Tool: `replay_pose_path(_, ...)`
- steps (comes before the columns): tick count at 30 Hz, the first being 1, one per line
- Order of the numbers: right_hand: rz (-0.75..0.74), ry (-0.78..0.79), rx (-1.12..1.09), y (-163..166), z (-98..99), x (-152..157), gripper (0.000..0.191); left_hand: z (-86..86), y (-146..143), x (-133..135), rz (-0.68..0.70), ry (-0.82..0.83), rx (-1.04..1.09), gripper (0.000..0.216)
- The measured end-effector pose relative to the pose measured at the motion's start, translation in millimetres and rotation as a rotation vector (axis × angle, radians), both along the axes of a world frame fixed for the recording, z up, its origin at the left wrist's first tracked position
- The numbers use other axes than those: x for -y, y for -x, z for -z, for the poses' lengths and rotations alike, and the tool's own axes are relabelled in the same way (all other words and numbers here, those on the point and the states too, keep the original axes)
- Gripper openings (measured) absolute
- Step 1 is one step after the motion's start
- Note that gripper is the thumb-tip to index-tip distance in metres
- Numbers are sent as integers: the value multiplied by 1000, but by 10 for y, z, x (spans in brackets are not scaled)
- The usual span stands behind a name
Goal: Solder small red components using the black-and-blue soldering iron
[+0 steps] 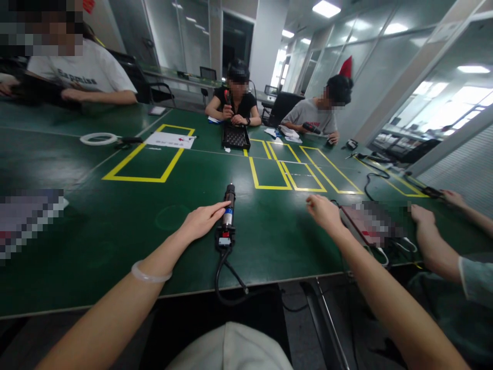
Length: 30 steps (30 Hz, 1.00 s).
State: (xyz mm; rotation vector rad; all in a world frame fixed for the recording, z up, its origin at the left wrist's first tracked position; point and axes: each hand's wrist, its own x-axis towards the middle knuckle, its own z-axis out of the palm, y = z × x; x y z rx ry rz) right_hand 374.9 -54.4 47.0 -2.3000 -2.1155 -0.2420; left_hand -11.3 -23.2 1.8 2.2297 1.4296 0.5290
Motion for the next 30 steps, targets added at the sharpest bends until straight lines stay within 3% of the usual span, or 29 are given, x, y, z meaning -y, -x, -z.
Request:
replay_pose_path(3,31,57,282,-637,28,92,31,17,5,-2,-3,-6,0,47)
replay_pose_path(7,-6,159,432,-1076,202,199,29,19,3,9,-8,-7,-1,46)
replay_pose_path(14,-40,177,435,-1247,414,199,24,-5,-3,28,-19,11,-28,48)
replay_pose_path(19,35,135,350,-1221,329,137,23,24,8,13,-10,8,-62,48)
replay_pose_path(22,54,4,56,-962,146,60,22,36,9,5,-2,-4,-56,48)
replay_pose_path(24,-101,-37,-362,-608,43,13,22,40,6,1,5,-14,-42,47)
replay_pose_path(27,-361,51,-1057,129,16,-46,29,44,1,-7,19,-18,-20,48)
replay_pose_path(30,-463,127,-1491,885,134,-111,31,54,-1,-12,37,-27,-2,48)
